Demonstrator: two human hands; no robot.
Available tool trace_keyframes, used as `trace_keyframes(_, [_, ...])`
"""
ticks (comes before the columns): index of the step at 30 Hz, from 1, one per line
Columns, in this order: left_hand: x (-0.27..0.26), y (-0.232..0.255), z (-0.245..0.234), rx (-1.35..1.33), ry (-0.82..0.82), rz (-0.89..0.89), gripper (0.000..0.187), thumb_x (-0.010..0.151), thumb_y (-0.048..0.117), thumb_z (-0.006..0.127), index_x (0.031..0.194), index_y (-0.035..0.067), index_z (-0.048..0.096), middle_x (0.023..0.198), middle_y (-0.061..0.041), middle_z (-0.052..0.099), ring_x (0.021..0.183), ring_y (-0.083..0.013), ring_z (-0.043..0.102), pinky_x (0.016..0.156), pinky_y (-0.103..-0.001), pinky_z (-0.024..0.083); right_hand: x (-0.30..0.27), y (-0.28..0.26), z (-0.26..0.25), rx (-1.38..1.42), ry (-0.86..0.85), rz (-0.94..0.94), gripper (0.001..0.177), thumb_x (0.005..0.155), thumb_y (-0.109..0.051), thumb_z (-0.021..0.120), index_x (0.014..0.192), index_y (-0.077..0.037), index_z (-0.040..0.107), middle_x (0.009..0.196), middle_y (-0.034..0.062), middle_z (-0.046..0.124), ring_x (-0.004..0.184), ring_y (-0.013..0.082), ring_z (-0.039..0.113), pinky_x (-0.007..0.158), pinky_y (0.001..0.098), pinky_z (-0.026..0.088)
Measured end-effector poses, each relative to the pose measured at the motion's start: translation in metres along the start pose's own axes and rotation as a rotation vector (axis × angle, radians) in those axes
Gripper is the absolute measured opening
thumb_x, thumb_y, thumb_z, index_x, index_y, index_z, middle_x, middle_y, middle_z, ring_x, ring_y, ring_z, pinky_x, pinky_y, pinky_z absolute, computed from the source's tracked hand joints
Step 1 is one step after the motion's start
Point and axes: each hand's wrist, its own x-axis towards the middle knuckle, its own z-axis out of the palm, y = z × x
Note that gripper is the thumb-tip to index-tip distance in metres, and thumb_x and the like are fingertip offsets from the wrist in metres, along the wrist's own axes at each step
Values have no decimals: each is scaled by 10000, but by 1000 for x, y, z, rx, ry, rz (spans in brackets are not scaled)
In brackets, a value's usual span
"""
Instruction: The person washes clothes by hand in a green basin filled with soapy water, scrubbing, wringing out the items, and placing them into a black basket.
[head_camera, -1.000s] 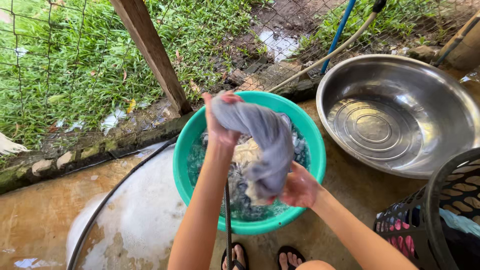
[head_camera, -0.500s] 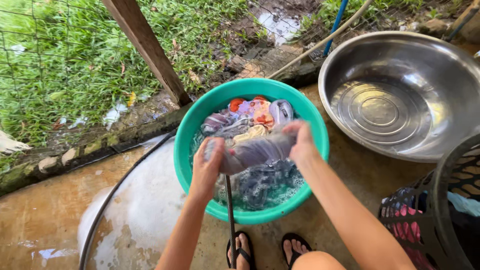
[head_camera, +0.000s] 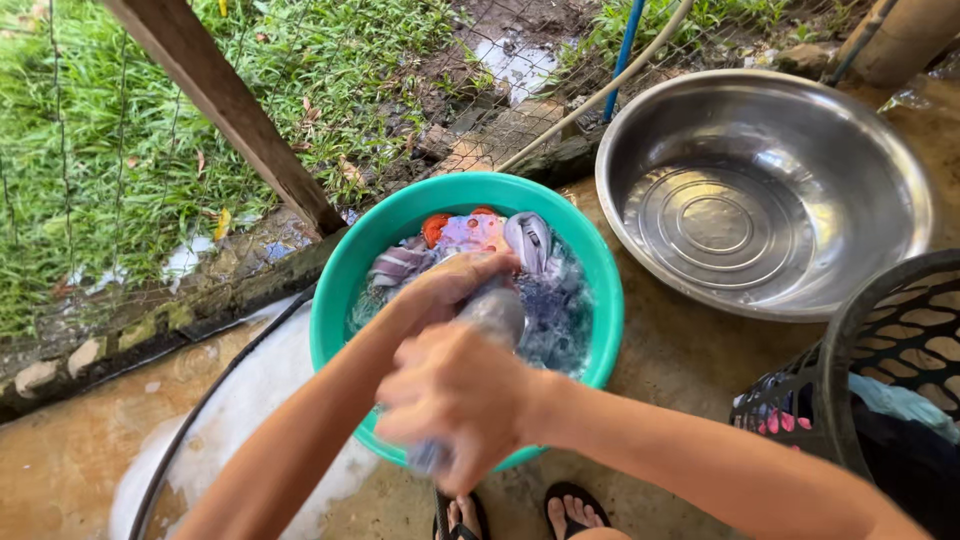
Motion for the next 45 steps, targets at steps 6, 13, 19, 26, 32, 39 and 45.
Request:
trace_keyframes(6, [-35,34,43,692,64,171,376,775,319,758,1067,81,767,932,-108,776,818,-191,724,724,-344,563,3,16,67,-38,-461,-64,307,533,-342,756,760,-146,691,739,50,691,790,333,667,768,522,528])
trace_keyframes(13, [16,-27,64,993,437,755,525,683,345,834,1087,25,735,991,-224,736,939,-364,718,862,-443,536,-18,101,150,-27,-376,242,159,671,-301,696,687,-144,677,707,107,664,766,322,685,672,505,533])
trace_keyframes(19, [25,-49,100,735,373,767,453,686,250,785,1062,26,668,955,-181,746,892,-317,770,807,-410,580,-42,141,152,-121,-290,380,157,750,-294,686,706,-144,670,698,123,651,746,321,679,634,494,521])
trace_keyframes(26, [48,-88,116,665,639,910,396,749,219,815,1051,4,675,1038,-222,740,963,-394,705,817,-446,555,-77,117,138,-63,-325,429,205,701,-272,727,840,-128,683,792,123,678,787,328,678,665,486,522])
trace_keyframes(32, [50,-70,118,569,650,713,360,844,265,775,990,-42,659,903,-238,712,830,-345,700,804,-418,539,-104,53,92,0,-244,403,334,659,-253,762,954,-113,694,872,124,700,823,334,677,692,479,522])
trace_keyframes(39, [56,-36,113,-239,-205,-74,602,936,649,529,1203,120,631,1135,-107,675,1032,-289,644,892,-524,517,-246,44,-59,391,789,723,319,764,-268,672,997,-52,693,913,135,725,874,311,692,805,448,551])
trace_keyframes(45, [17,-86,198,25,-395,-245,683,988,659,301,1337,172,628,1353,-76,655,1273,-222,589,1121,-460,338,-356,-85,-239,405,2020,680,149,746,-127,708,876,-60,681,900,87,720,906,268,709,871,419,589])
